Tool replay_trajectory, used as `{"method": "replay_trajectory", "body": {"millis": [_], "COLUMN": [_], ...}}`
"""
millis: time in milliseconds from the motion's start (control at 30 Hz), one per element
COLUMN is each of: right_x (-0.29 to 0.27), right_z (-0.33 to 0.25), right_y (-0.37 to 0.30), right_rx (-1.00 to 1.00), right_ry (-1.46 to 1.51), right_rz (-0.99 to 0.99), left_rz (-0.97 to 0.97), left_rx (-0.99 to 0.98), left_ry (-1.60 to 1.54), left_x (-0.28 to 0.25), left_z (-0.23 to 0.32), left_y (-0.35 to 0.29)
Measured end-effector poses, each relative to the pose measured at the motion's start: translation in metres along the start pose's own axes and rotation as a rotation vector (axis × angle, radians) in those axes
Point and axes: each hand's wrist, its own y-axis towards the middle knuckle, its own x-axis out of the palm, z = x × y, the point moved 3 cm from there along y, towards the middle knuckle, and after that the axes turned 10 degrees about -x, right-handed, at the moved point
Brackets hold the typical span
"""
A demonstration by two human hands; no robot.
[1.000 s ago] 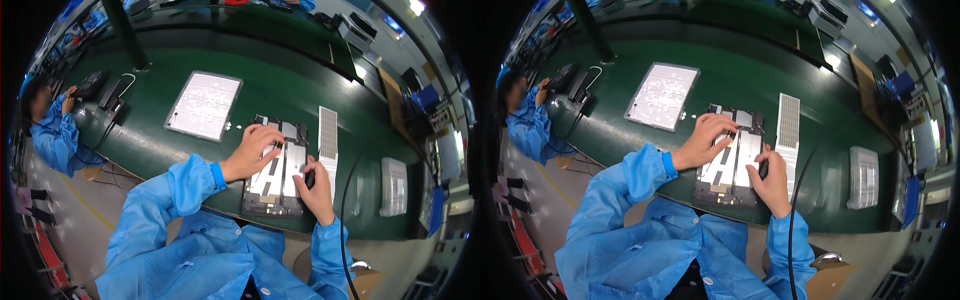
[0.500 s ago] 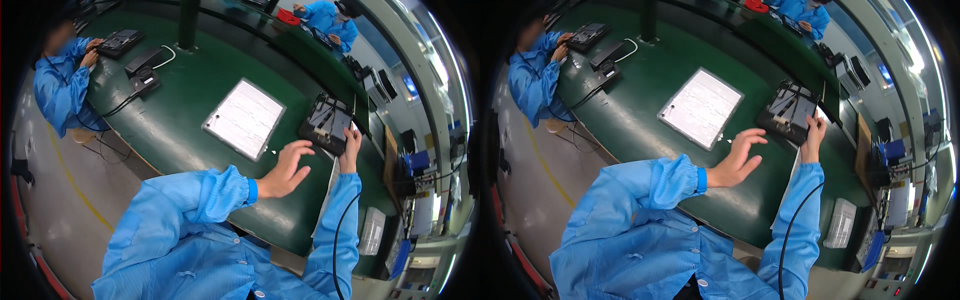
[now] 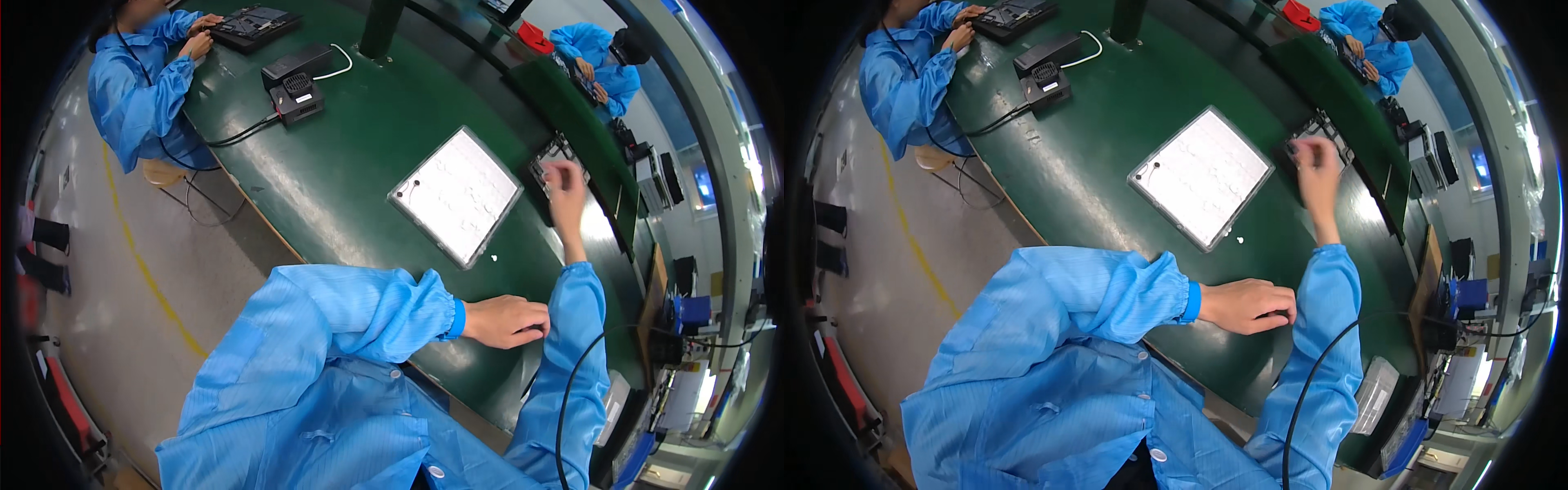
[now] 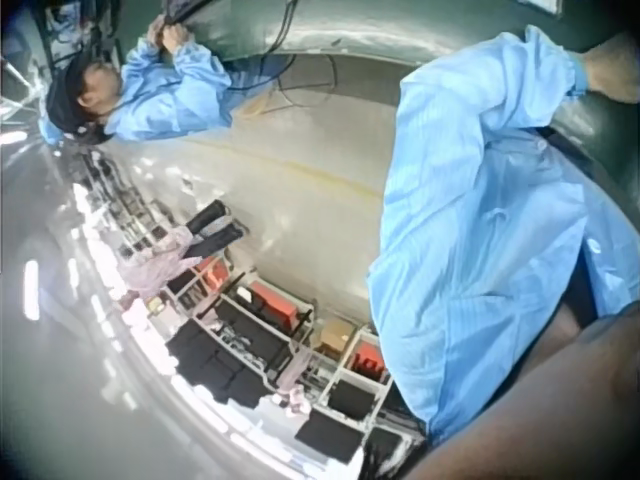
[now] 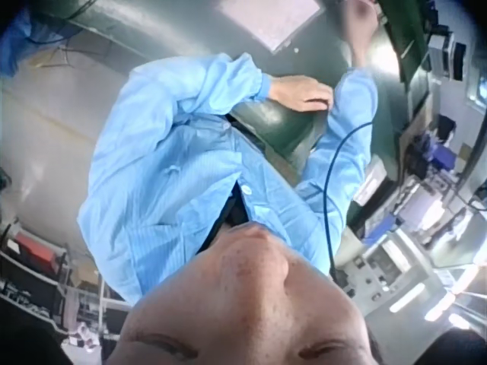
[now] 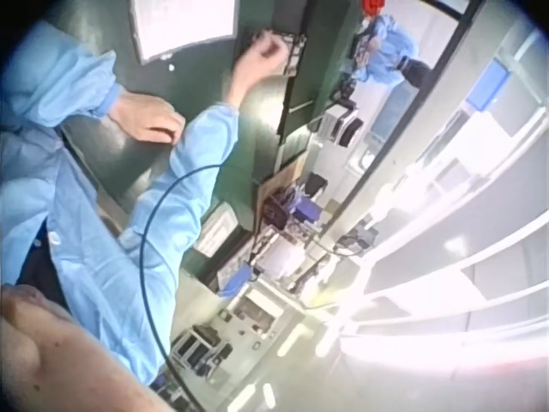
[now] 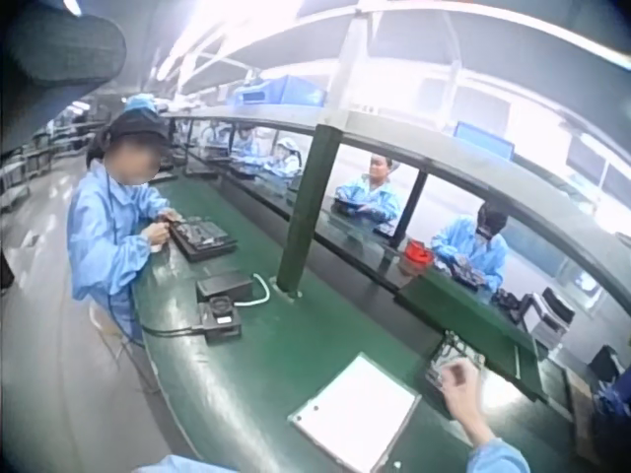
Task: Assembling internal components of a tablet device on an industrial production line.
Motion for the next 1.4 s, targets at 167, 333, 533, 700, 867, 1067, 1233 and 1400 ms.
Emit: {"method": "replay_trajectory", "body": {"millis": [167,333,533,700,867,1067,1233,1400], "right_x": [0.118,0.138,0.149,0.154,0.157,0.101,0.075,0.089], "right_z": [-0.120,-0.141,-0.146,-0.141,-0.148,-0.132,-0.090,-0.083], "right_y": [-0.036,-0.041,-0.045,-0.049,-0.048,-0.041,-0.071,-0.088], "right_rx": [-0.632,-0.925,-1.074,-1.169,-1.268,-0.328,0.176,0.169], "right_ry": [-0.385,-0.711,-0.817,-0.931,-1.027,-0.256,0.456,0.564], "right_rz": [-0.642,-0.672,-0.747,-0.777,-0.796,-0.364,-0.009,0.104], "left_rz": [-0.035,-0.234,-0.152,-0.192,-0.188,0.312,0.859,0.619], "left_rx": [0.461,0.418,0.492,0.571,0.609,1.034,0.052,-0.183], "left_ry": [0.152,0.227,0.286,0.376,0.475,0.902,0.624,0.591], "left_x": [0.018,0.029,0.033,0.034,0.029,-0.063,-0.193,-0.189], "left_z": [-0.005,0.011,0.005,0.014,0.021,0.057,0.031,0.003], "left_y": [-0.008,-0.012,-0.013,-0.011,-0.015,-0.036,-0.042,-0.034]}}
